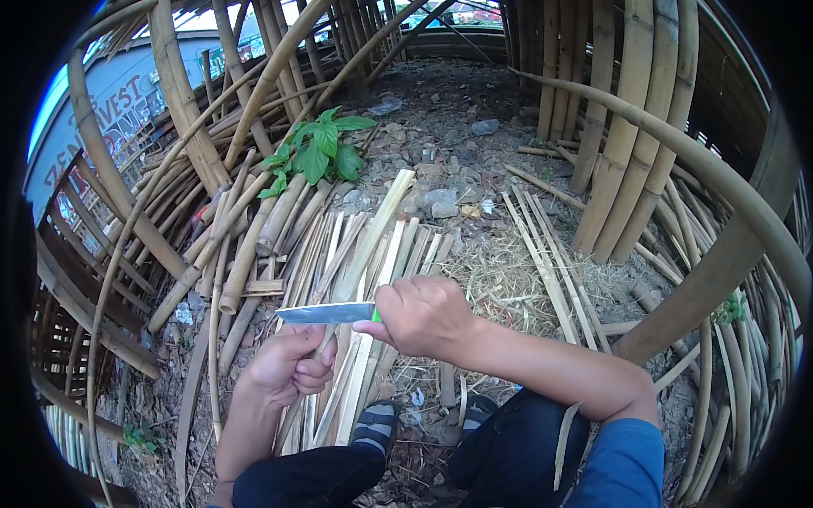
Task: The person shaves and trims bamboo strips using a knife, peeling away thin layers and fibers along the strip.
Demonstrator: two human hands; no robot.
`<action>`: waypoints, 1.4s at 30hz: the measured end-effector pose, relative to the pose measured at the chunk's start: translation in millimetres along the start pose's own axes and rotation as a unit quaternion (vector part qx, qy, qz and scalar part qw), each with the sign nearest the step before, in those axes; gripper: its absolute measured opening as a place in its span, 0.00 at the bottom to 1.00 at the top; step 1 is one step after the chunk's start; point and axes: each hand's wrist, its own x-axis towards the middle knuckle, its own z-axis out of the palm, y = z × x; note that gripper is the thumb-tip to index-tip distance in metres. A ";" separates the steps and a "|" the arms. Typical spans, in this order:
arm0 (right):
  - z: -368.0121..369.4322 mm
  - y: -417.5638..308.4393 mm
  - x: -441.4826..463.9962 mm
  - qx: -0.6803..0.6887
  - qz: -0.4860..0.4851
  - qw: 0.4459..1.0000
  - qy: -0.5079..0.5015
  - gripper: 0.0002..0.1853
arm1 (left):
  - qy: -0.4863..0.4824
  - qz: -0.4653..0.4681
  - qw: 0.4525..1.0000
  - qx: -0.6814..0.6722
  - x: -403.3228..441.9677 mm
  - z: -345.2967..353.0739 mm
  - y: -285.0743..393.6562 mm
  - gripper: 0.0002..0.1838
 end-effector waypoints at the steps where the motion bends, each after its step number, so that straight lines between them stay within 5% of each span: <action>1: 0.3 1.5 1.1 -0.018 -0.002 1.000 0.008 0.26 | 0.000 0.000 1.000 0.000 -0.3 0.3 0.1 0.23; 5: -0.8 14.1 -0.6 -0.049 -0.004 0.999 0.004 0.25 | 0.011 -0.004 1.000 -0.005 -1.3 2.2 1.1 0.24; 8: -4.7 34.8 -0.9 -0.085 0.090 0.992 0.016 0.25 | 0.019 -0.014 1.000 -0.003 -2.9 0.5 -0.5 0.25; 10: -16.5 58.9 -7.7 -0.075 0.299 0.951 0.016 0.27 | 0.019 -0.022 1.000 -0.007 -7.5 -1.3 -4.5 0.24; 14: -6.1 75.4 -45.0 -0.052 0.366 0.929 -0.036 0.28 | -0.052 -0.057 0.997 0.006 -11.7 7.3 -4.4 0.24; 16: -14.1 78.8 -38.0 0.058 0.502 0.863 0.018 0.28 | -0.017 -0.051 0.998 -0.026 -6.8 -1.4 -5.5 0.24; 18: -27.2 68.0 -31.2 0.065 0.464 0.882 0.053 0.28 | -0.028 -0.047 0.998 -0.027 -5.3 -5.3 -5.4 0.23; 23: -31.4 26.1 -11.6 0.102 0.091 0.990 0.032 0.23 | -0.027 -0.059 0.997 -0.028 0.3 -2.0 -5.5 0.23; 26: -26.8 8.3 -4.6 0.084 0.021 0.996 -0.027 0.24 | -0.043 -0.053 0.997 -0.023 -2.0 -0.7 -5.6 0.24; 39: -23.9 32.1 -4.5 -0.109 -0.051 0.993 0.020 0.27 | -0.120 -0.053 0.989 -0.063 0.9 -8.7 -10.8 0.25; 41: -23.3 51.6 -9.1 -0.090 0.150 0.982 0.067 0.29 | -0.110 -0.049 0.989 -0.084 -2.5 -13.9 -10.5 0.26; 42: -24.0 57.9 -12.4 -0.090 0.149 0.983 0.065 0.29 | -0.111 -0.048 0.989 -0.085 -4.4 -16.3 -12.0 0.26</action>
